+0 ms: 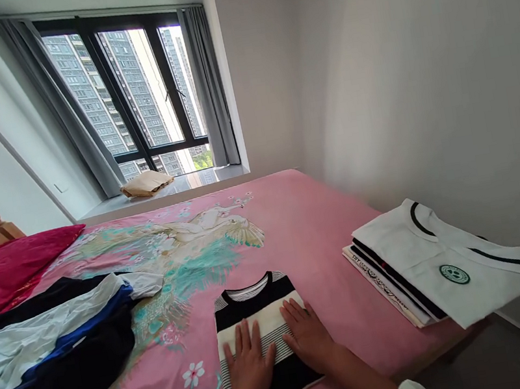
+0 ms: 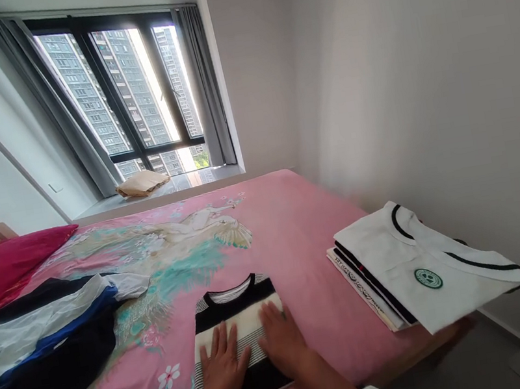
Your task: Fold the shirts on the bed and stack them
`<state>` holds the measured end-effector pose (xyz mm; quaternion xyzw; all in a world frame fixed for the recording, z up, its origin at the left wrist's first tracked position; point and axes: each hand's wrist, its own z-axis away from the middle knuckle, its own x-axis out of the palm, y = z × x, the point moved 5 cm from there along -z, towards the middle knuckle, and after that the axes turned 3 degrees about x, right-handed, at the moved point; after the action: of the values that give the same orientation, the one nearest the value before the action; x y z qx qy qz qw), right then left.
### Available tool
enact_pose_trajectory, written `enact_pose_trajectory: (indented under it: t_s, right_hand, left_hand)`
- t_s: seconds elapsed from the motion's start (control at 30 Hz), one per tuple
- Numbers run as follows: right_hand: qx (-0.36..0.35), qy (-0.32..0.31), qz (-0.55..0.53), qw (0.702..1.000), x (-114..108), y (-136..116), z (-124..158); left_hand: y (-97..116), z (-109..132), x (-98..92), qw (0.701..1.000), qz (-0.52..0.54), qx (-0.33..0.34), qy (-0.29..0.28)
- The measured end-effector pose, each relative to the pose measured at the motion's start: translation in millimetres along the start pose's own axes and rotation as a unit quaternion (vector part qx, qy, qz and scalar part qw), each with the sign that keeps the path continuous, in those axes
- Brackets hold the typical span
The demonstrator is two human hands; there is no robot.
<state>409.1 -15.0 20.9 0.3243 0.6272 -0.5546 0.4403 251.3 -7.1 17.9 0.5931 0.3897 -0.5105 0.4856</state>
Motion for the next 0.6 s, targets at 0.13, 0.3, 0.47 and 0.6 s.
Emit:
enact_pose_trajectory:
  t_s: [0.13, 0.3, 0.47, 0.6]
  right_hand:
    - [0.072, -0.032, 0.003, 0.997, 11, 13, -13]
    - [0.072, 0.027, 0.003, 0.997, -1, 9, -42]
    - [0.102, 0.003, -0.004, 0.995, 23, 32, -62]
    - [0.103, 0.023, 0.001, 0.994, 40, 43, -61]
  left_hand:
    - [-18, -8, 12.1, 0.998, -0.003, -0.062, -0.03]
    - [-36, -33, -6.6, 0.994, -0.005, -0.096, 0.05]
    - [-67, -47, 14.0, 0.985, -0.011, -0.17, 0.001]
    - [-73, -44, 27.0, 0.985, -0.021, -0.171, 0.023]
